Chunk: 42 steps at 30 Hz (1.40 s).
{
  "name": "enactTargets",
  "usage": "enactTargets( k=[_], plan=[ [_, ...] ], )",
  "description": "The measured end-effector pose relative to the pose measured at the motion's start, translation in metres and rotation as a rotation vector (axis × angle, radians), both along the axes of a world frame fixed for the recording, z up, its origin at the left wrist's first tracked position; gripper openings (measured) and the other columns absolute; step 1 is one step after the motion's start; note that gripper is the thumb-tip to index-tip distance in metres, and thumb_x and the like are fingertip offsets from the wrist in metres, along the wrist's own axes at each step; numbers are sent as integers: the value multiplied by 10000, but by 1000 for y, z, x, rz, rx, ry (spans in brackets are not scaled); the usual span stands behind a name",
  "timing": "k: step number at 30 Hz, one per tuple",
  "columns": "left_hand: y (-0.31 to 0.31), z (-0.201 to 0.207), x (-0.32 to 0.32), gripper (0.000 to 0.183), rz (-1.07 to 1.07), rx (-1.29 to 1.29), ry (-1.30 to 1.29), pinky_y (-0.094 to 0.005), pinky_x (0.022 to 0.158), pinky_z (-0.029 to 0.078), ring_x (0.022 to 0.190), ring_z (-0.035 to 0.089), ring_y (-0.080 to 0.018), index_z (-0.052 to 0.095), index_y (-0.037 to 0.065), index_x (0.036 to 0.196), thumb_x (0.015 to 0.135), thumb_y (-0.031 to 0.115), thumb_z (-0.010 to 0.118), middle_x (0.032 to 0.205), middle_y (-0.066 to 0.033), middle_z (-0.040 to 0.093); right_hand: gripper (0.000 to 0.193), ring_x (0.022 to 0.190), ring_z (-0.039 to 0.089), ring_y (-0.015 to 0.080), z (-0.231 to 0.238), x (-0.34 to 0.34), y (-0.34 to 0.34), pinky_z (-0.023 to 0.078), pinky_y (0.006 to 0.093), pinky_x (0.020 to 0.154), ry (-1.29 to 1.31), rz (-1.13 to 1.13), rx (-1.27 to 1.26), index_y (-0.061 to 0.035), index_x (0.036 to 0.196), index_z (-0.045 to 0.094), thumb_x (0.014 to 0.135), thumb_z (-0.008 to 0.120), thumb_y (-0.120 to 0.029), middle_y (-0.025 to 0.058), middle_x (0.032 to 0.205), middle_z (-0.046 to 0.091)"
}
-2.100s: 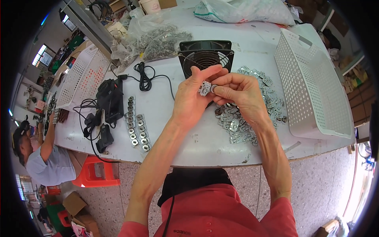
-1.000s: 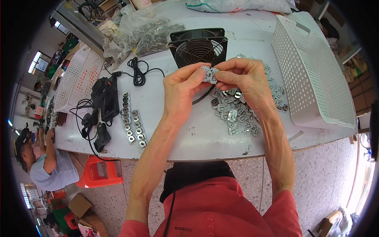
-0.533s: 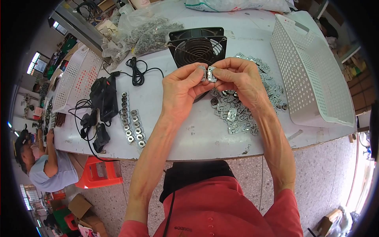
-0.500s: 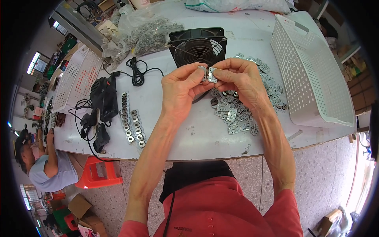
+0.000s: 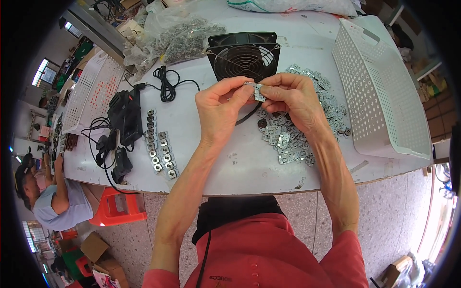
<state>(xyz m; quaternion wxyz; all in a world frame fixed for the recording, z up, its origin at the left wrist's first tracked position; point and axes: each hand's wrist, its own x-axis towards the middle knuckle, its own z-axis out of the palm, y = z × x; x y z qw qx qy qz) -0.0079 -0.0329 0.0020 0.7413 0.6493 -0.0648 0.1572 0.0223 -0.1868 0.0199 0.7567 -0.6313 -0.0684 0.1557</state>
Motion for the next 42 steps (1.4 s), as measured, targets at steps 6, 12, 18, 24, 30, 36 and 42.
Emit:
enactTargets(
  k=[6, 12, 18, 24, 30, 36, 42],
  plan=[
    [-1, -3, 0, 127, -13, 16, -7, -248, 647, 547, 702, 628, -135, 654, -38, 912, 789, -29, 624, 819, -74, 650, 174, 614, 612, 136, -1, 0, -1, 514, 215, 573, 1, -15, -17, 66, 881, 632, 760, 632, -58, 108, 760, 629],
    [-1, -9, 1, 109, 40, 86, -42, -229, 617, 530, 676, 621, -122, 659, -36, 881, 777, -35, 628, 785, -65, 647, 166, 612, 615, 139, -7, 3, 1, 515, 213, 562, -2, 16, -55, 70, 886, 635, 757, 632, -35, 111, 754, 631],
    [-1, -13, 3, 108, 95, 120, -26, -214, 581, 508, 646, 613, -110, 658, -37, 870, 765, -30, 634, 778, -64, 647, 156, 608, 614, 133, -12, 8, 5, 526, 209, 562, -29, 25, -51, 68, 885, 637, 753, 639, -14, 106, 749, 627],
    [-1, -16, 6, 118, 90, 62, -36, -213, 599, 501, 654, 615, -111, 654, -41, 886, 770, -26, 636, 776, -62, 651, 153, 603, 609, 131, -16, 13, 5, 524, 207, 563, -24, 38, -37, 63, 885, 637, 756, 637, -18, 100, 755, 627],
    [0, -16, 5, 124, 87, 69, -21, -214, 614, 505, 679, 616, -112, 654, -41, 896, 775, -22, 640, 781, -59, 652, 155, 603, 609, 130, -15, 11, 4, 524, 207, 561, -7, 27, -30, 64, 888, 636, 756, 640, -17, 99, 760, 628],
    [0, -16, 6, 111, 145, 174, -15, -217, 613, 507, 657, 606, -105, 652, -42, 887, 782, -13, 633, 764, -51, 644, 153, 604, 609, 130, -16, 12, 7, 525, 205, 561, -6, 29, -39, 65, 889, 635, 758, 641, -14, 101, 762, 629],
    [0, -17, 8, 112, 145, 153, -20, -221, 617, 509, 659, 606, -105, 650, -44, 888, 783, -11, 631, 768, -53, 645, 158, 604, 607, 129, -17, 13, 8, 525, 204, 563, -8, 28, -33, 64, 898, 631, 759, 639, -13, 99, 764, 627]
  ],
)
